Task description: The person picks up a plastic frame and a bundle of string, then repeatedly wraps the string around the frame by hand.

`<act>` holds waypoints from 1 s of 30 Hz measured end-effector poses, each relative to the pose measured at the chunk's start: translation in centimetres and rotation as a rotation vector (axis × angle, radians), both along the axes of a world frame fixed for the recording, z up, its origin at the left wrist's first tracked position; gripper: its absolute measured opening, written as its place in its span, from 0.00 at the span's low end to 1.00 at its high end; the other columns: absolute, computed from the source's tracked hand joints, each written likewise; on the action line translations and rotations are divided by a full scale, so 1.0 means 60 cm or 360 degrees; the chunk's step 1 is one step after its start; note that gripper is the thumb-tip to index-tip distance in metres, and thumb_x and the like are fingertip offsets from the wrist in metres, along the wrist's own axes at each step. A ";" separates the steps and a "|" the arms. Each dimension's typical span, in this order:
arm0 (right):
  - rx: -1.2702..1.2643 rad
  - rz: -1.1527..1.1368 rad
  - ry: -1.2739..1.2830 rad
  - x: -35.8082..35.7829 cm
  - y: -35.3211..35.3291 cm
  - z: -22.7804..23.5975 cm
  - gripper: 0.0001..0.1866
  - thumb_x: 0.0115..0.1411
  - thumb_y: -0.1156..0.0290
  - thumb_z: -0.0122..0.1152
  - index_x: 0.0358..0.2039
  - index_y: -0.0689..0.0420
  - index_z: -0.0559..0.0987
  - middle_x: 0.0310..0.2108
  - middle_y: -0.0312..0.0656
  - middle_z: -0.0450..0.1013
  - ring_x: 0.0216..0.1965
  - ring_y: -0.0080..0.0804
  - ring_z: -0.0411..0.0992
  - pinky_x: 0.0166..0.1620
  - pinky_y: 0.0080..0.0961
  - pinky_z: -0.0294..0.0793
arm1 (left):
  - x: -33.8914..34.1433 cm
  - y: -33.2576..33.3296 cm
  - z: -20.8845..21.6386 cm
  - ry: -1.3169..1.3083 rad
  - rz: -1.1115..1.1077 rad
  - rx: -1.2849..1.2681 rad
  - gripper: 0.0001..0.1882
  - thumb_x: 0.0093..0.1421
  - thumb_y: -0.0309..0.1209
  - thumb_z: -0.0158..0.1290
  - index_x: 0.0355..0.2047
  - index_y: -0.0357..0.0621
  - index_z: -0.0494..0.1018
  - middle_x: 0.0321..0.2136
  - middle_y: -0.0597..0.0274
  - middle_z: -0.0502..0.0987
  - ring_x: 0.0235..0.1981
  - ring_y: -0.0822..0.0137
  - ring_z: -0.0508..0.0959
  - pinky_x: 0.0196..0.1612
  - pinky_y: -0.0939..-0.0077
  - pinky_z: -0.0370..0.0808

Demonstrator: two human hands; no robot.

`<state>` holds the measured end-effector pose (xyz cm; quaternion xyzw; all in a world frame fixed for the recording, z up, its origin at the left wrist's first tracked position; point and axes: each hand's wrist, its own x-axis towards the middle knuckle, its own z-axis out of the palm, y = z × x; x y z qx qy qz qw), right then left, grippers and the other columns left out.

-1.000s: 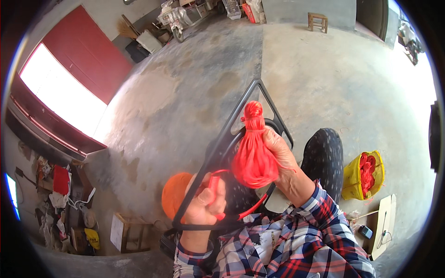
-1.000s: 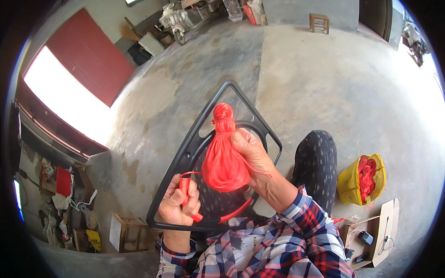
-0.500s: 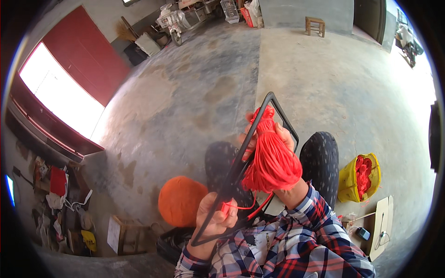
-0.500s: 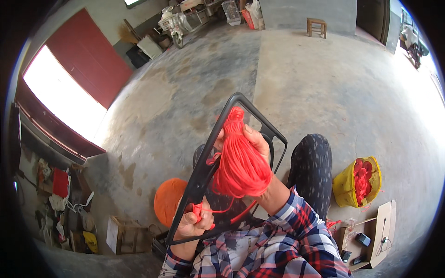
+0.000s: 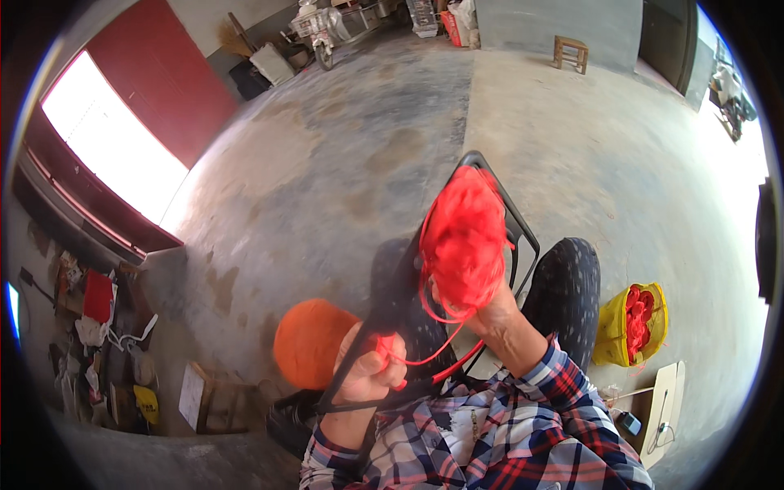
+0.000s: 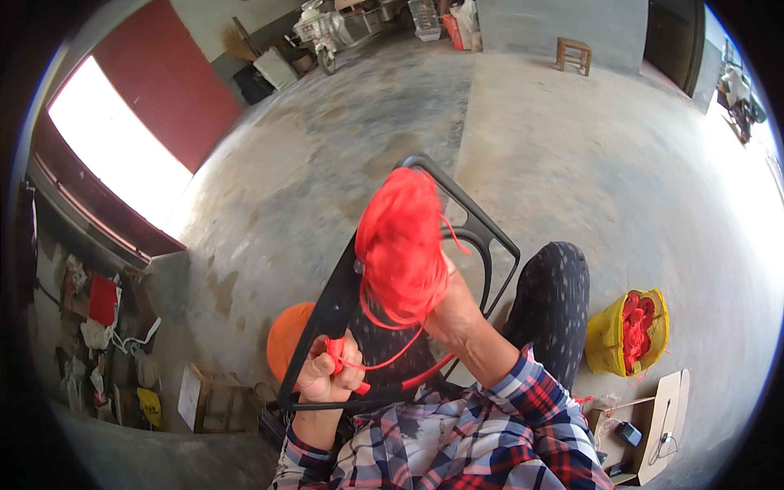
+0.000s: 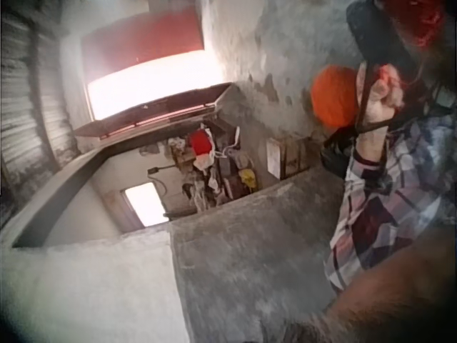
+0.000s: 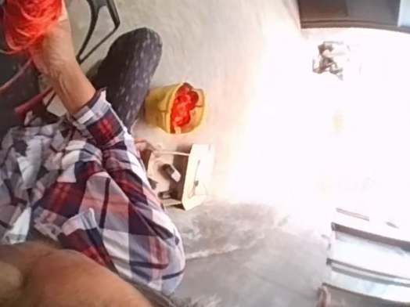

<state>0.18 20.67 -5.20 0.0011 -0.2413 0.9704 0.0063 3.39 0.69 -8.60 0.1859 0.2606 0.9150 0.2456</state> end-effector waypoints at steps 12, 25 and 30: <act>0.0711 0.0125 0.0140 0.040 0.064 -0.094 0.22 0.39 0.75 0.66 0.39 0.59 0.74 0.54 0.45 0.64 0.49 0.29 0.67 0.51 0.25 0.67 | -0.011 -0.029 0.011 0.0059 0.0166 -0.0131 0.17 0.61 0.33 0.56 0.49 0.43 0.71 0.30 0.58 0.69 0.11 0.76 0.58 0.12 0.81 0.51; 0.0037 0.0502 0.0522 0.110 0.085 -0.020 0.28 0.54 0.50 0.63 0.39 0.58 0.61 0.17 0.47 0.70 0.18 0.40 0.71 0.42 0.43 0.68 | -0.013 -0.049 0.013 -0.0098 0.0303 -0.0230 0.23 0.63 0.41 0.53 0.51 0.38 0.67 0.22 0.66 0.66 0.14 0.75 0.58 0.15 0.80 0.50; -0.0040 0.0446 0.0467 0.109 0.080 -0.031 0.27 0.56 0.50 0.61 0.42 0.59 0.62 0.16 0.45 0.68 0.16 0.38 0.68 0.40 0.41 0.68 | -0.009 -0.051 0.008 -0.0120 0.0293 -0.0249 0.21 0.64 0.42 0.51 0.46 0.37 0.66 0.21 0.66 0.65 0.14 0.75 0.57 0.15 0.79 0.52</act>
